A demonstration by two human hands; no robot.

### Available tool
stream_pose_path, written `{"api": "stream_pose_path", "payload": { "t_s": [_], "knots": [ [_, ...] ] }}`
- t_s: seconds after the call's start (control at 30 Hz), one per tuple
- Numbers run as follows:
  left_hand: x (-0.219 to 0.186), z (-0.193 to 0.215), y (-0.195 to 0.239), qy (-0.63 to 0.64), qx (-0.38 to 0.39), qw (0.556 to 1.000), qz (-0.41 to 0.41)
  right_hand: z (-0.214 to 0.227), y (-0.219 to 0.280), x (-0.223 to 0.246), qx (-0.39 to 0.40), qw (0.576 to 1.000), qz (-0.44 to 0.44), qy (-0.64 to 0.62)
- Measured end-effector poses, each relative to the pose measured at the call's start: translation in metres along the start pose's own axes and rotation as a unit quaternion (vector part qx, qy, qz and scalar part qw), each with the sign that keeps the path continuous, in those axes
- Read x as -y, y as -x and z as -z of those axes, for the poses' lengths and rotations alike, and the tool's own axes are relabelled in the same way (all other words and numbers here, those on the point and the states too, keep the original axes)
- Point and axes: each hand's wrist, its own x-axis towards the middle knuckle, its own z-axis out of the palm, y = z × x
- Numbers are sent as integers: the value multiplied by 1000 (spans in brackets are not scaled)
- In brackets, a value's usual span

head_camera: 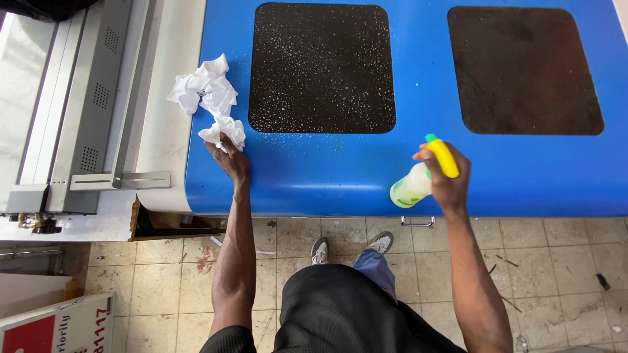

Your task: The person sprays a cleaning solution onto a blue surface with two dark rectangular panels and wipes it with a white cloth. The person repeatedly sprays and wipes the surface, focusing on the panels and the surrounding blue area.

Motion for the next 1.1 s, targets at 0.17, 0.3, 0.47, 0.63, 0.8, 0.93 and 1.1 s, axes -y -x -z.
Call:
{"api": "stream_pose_path", "payload": {
  "t_s": [0.17,0.3,0.47,0.63,0.8,0.93,1.1],
  "knots": [
    [-2,-2,-1,-10,11,1000,-13,37,-13,2,-65,994,83,0],
    [-4,-1,-5,-25,11,999,-30,62,-27,-24,-97,988,100,65],
    [0,-2,-6,-15,22,998,-50,67,-26,-42,-145,982,36,112],
    [-2,6,-8,-64,81,995,-9,65,-26,-37,-186,978,6,95],
    [4,6,-6,-55,45,997,-33,54,-38,-40,-157,985,48,57],
    [2,4,-5,-64,49,996,-26,35,-51,-39,-140,987,40,72],
    [2,0,-8,-69,45,996,-17,8,-53,-42,-89,992,56,71]
  ]
}}
